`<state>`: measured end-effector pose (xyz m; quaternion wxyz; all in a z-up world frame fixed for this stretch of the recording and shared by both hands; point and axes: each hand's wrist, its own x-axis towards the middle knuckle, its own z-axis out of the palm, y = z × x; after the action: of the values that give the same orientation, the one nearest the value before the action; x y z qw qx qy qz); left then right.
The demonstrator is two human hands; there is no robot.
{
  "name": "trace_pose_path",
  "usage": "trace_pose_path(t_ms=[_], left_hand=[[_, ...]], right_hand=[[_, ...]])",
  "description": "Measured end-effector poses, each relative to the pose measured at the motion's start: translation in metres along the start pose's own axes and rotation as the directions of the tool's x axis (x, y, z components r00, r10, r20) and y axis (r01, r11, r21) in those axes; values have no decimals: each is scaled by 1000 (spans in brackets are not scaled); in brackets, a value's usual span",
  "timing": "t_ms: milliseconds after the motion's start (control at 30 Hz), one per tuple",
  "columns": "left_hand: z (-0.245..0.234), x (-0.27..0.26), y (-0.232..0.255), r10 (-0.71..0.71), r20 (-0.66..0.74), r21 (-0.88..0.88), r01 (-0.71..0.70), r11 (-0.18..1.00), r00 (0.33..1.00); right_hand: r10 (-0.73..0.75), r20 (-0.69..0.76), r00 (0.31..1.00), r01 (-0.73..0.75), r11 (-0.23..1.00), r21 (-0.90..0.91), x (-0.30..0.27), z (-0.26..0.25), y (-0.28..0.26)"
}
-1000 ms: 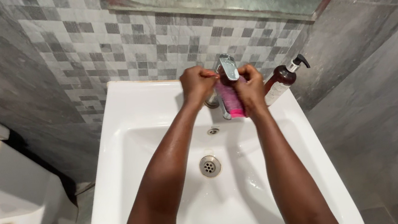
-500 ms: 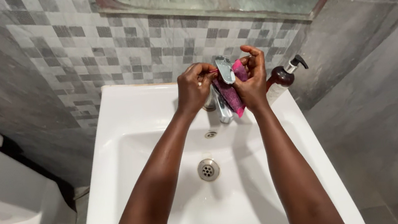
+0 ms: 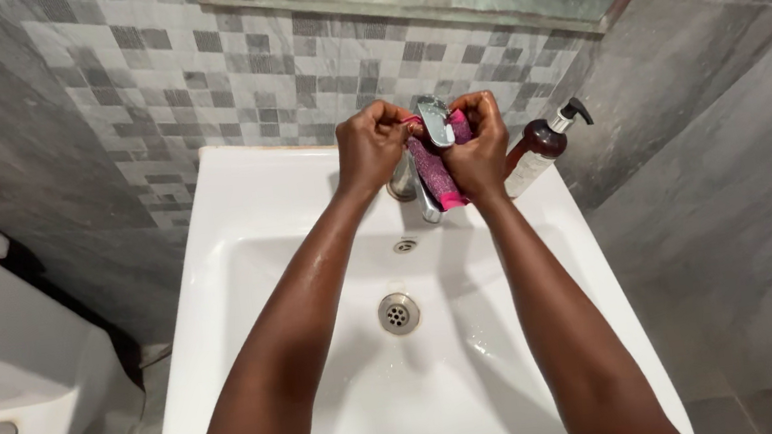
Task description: The person cleans a bathroom sink and faucet by applying soap from a bottle onto a sponge and scrubbing the surfaces of the faucet and the sink's rim.
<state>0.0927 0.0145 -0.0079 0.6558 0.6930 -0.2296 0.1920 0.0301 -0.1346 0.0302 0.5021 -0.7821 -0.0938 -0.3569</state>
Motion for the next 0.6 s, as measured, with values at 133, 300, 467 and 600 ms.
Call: trace_pose_path(t_ms=[133, 300, 467, 600], left_hand=[[1, 0, -1, 78, -7, -134, -79, 988, 997], [-5, 7, -6, -176, 126, -104, 189, 976, 976], [-10, 4, -5, -301, 211, -82, 324, 942, 930], [-3, 6, 8, -483, 250, -43, 508, 860, 839]], right_hand=[[-116, -89, 989, 111, 992, -58, -5, 4, 23], [132, 75, 988, -147, 957, 251, -4, 0, 52], [618, 366, 696, -715, 553, 428, 4, -8, 46], [628, 527, 572, -792, 257, 554, -7, -21, 46]])
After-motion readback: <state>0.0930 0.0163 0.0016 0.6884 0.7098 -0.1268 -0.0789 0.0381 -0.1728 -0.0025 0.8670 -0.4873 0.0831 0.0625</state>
